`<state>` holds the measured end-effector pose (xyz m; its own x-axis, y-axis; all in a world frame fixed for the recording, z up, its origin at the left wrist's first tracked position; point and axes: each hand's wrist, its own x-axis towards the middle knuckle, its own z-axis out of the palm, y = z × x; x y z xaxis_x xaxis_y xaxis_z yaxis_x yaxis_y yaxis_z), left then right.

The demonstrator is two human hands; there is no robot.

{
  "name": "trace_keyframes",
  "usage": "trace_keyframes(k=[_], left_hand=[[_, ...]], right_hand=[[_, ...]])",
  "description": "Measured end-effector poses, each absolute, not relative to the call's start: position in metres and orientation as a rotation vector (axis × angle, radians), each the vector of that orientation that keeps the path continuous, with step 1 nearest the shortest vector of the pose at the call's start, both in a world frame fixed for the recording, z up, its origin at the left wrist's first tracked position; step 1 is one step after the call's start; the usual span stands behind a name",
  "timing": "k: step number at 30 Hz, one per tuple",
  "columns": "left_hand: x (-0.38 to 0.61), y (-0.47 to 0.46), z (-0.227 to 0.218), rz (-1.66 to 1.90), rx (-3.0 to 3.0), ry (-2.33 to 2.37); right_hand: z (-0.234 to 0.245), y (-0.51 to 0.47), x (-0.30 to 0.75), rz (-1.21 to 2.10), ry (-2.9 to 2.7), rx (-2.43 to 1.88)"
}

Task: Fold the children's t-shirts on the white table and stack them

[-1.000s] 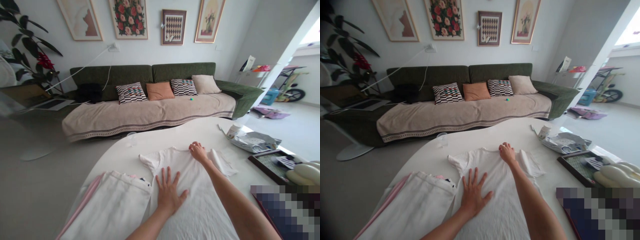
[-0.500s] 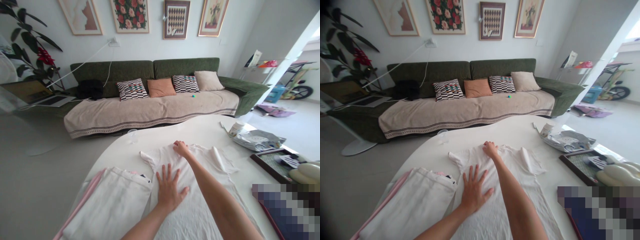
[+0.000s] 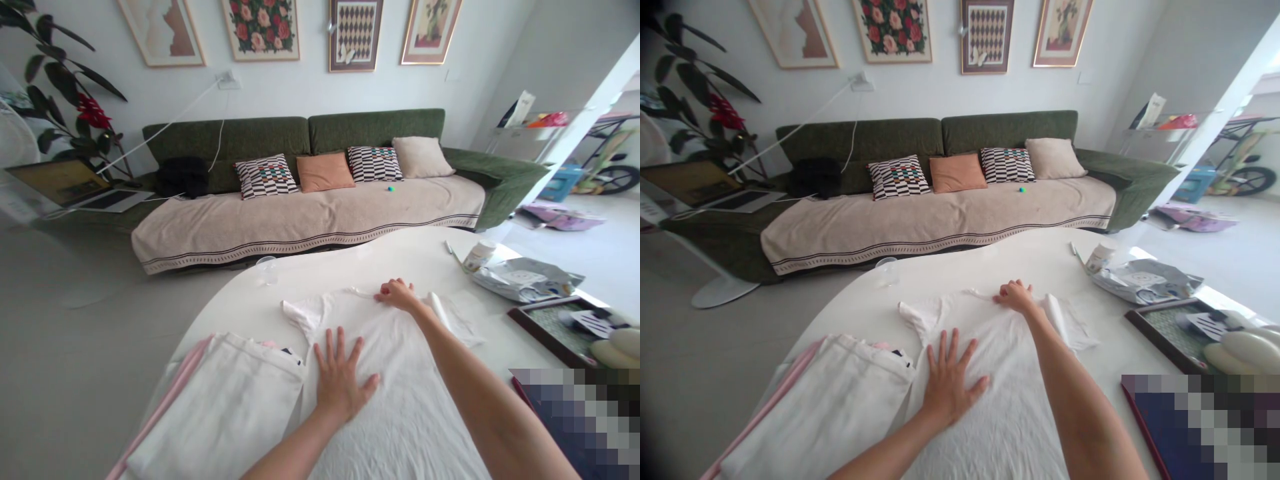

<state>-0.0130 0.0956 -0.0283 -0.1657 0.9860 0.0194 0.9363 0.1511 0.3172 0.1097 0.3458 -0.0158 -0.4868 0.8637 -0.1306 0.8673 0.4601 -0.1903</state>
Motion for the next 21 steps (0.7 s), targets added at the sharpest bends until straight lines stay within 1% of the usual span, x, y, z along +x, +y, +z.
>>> trace_keyframes(k=[8,12,16,21], left_hand=[[-0.014,0.095,-0.028,0.428,1.886,2.197],[-0.013,0.095,-0.025,0.390,1.892,2.233],[-0.012,0.095,-0.021,0.339,1.881,2.240],[-0.012,0.095,-0.020,0.381,1.860,2.219]], right_hand=[[-0.007,0.361,0.125,-0.393,2.633,1.483],[-0.006,0.363,0.125,-0.416,2.629,1.459],[-0.005,0.362,0.127,-0.350,2.613,1.486],[-0.003,0.361,0.127,-0.251,2.664,1.489]])
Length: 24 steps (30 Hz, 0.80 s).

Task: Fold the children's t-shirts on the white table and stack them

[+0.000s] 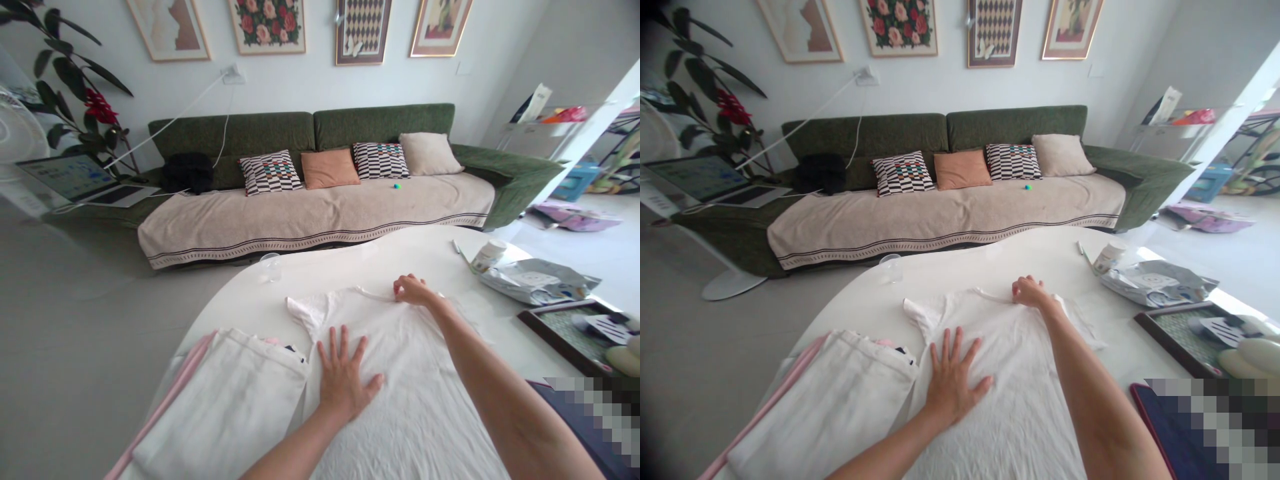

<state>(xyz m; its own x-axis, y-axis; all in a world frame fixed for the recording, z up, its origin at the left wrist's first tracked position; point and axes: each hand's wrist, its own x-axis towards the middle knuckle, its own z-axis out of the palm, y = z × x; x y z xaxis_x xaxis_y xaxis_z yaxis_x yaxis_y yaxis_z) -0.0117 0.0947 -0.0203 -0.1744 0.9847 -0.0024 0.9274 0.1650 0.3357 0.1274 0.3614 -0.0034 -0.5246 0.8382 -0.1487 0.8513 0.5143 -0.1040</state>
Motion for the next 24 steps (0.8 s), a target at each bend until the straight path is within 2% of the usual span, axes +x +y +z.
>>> trace_keyframes(k=[11,18,24], left_hand=[[-0.014,0.094,-0.023,0.442,1.861,2.214],[-0.011,0.095,-0.022,0.413,1.877,2.263],[-0.009,0.096,-0.021,0.338,1.860,2.301]], right_hand=[[-0.036,0.299,0.101,0.112,2.658,2.049],[-0.058,0.284,0.137,-0.050,2.524,2.035],[-0.046,0.297,0.143,-0.096,2.476,1.974]])
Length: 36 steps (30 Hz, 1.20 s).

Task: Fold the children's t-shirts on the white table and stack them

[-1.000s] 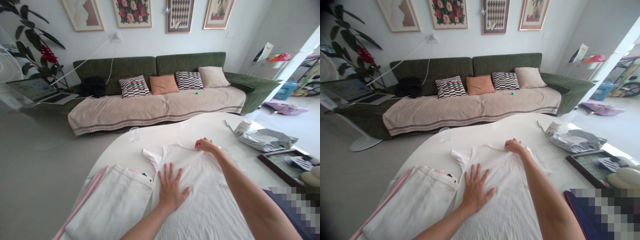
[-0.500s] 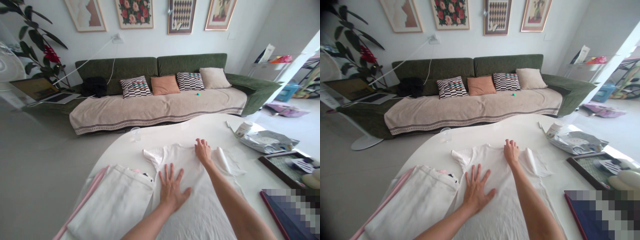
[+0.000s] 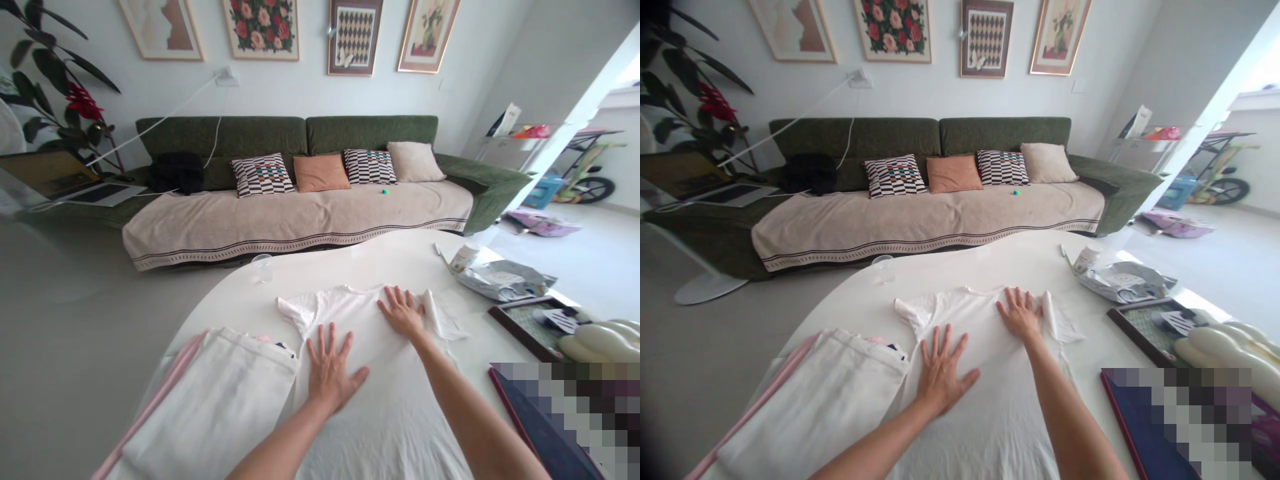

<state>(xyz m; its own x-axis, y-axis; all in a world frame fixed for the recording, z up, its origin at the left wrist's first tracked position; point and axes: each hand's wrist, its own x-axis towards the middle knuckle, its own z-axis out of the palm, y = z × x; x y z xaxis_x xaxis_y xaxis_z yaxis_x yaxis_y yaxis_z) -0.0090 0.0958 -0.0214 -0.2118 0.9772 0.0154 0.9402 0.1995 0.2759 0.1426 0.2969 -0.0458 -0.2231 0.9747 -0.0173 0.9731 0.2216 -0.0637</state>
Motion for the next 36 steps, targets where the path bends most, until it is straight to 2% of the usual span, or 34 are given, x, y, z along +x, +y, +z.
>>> trace_keyframes(k=[6,13,19,22,29,36], left_hand=[[-0.008,0.096,-0.031,0.374,1.908,2.355],[-0.007,0.097,-0.030,0.330,1.926,2.365],[-0.005,0.096,-0.025,0.270,1.882,2.396],[-0.006,0.095,-0.026,0.248,1.893,2.384],[-0.011,0.100,-0.032,0.179,1.877,2.313],[-0.055,0.111,-0.013,0.140,1.701,2.458]], right_hand=[[-0.048,0.246,0.155,-0.051,-2.366,-1.979],[-0.067,0.199,0.195,-0.060,-2.257,-2.106],[-0.030,0.206,0.192,0.098,-2.330,-2.060],[-0.018,0.169,0.170,0.118,-2.307,-2.015],[-0.051,0.007,0.111,0.506,-2.431,-1.635],[-0.038,-0.011,0.178,0.425,-2.393,-1.783]])
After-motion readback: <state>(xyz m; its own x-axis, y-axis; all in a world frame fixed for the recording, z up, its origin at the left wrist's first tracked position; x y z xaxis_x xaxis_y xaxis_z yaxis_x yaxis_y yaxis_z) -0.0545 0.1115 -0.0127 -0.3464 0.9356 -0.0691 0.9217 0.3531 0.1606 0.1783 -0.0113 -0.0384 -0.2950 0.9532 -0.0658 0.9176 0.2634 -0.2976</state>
